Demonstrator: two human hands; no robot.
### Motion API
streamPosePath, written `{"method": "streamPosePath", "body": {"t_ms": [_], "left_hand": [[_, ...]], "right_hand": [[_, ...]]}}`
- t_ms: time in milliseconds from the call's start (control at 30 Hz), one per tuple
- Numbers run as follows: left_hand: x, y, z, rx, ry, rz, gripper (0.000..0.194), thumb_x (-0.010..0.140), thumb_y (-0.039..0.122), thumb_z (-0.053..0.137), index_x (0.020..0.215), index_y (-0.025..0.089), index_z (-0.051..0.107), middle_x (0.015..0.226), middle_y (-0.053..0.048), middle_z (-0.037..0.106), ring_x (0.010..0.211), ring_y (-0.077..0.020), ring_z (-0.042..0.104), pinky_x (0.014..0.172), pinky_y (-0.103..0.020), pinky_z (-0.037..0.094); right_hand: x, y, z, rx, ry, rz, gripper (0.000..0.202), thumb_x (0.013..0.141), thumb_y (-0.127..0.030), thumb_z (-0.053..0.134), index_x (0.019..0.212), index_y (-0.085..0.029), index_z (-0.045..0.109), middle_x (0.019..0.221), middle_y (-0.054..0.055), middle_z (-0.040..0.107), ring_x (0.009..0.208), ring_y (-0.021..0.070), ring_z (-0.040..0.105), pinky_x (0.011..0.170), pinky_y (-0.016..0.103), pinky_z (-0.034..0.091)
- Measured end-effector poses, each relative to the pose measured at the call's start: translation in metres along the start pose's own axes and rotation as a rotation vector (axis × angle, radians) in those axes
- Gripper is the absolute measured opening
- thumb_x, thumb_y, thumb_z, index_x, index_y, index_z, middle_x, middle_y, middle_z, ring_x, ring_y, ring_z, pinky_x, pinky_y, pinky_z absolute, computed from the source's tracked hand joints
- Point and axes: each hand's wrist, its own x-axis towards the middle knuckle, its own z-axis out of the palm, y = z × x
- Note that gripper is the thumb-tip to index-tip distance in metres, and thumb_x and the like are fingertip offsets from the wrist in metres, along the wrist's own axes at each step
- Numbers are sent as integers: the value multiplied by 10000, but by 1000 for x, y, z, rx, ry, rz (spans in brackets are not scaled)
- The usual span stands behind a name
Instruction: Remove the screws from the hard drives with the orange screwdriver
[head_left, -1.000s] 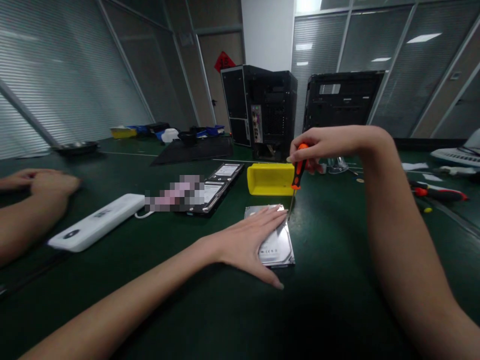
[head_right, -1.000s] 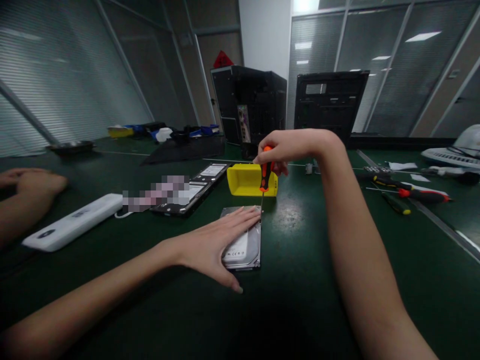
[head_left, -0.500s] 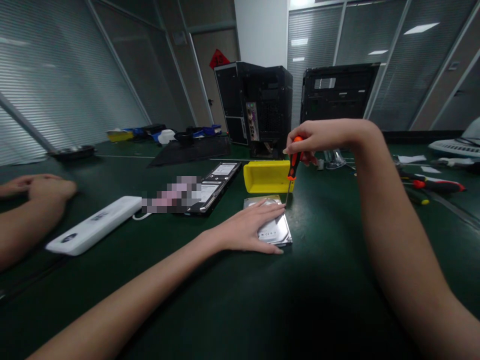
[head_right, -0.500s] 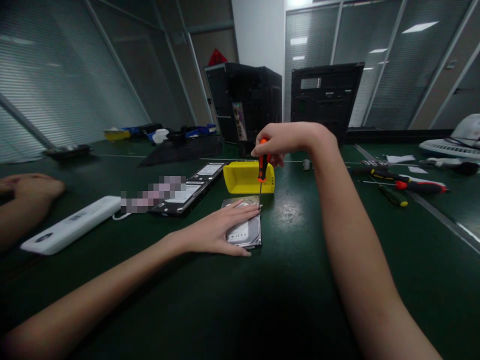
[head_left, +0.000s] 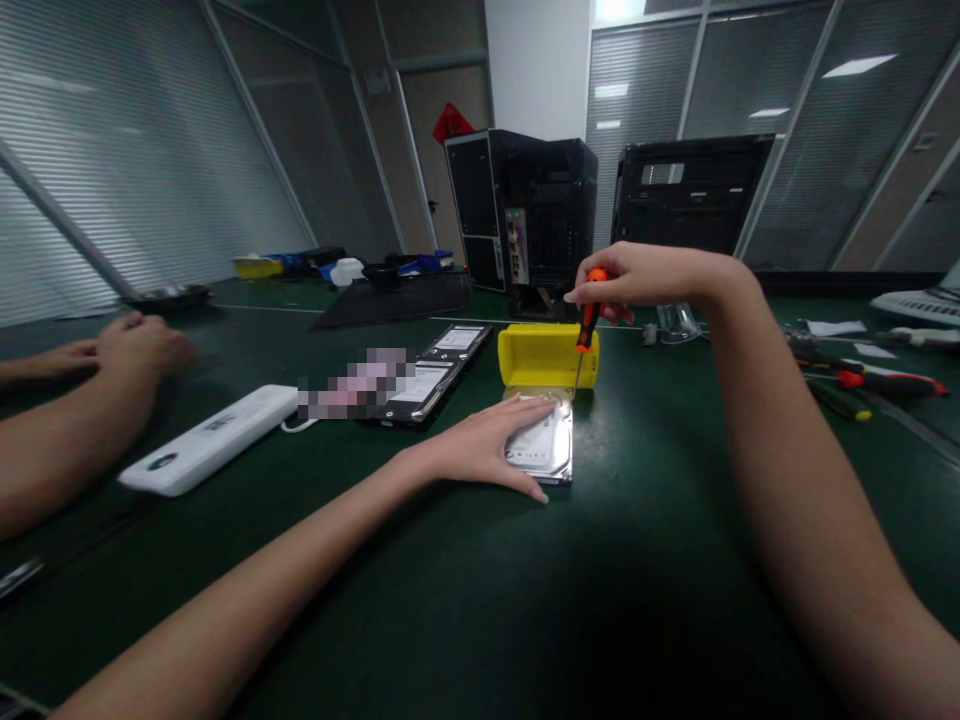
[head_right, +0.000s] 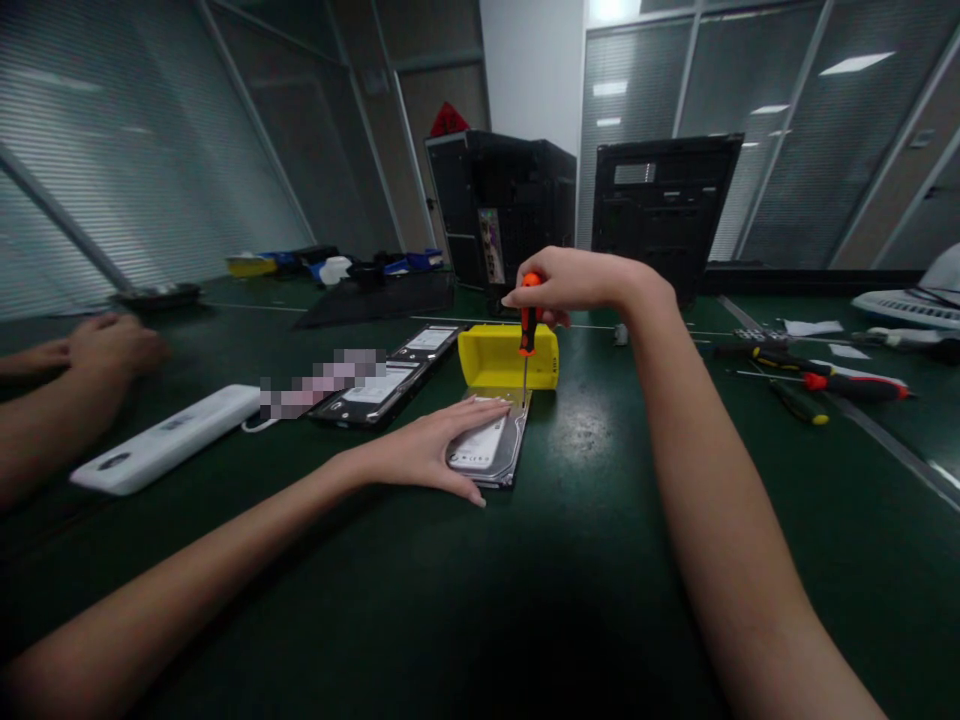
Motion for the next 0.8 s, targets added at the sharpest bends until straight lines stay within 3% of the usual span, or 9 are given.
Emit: {"method": "streamPosePath", "body": {"t_ms": [633,800], "left_hand": [[7,4,25,7,213,-75,853,689,656,548,1371,202,311,1437,-86,299,1321,-274,234,1091,-440,154],[8,4,26,-187,299,-109,612,740,549,576,1257,234,486,1339,-58,452,1244,-247,377,1046,-414,267]], "right_hand": [[8,-11,10,89,-18,-96,272,830,-404,511,888,-145,568,675,21,572,575,88,541,524,192,425],[7,-14,11,161,16,-147,259,830,-383,517,890,-138,574,641,7,548,538,73,507,507,188,419]]}}
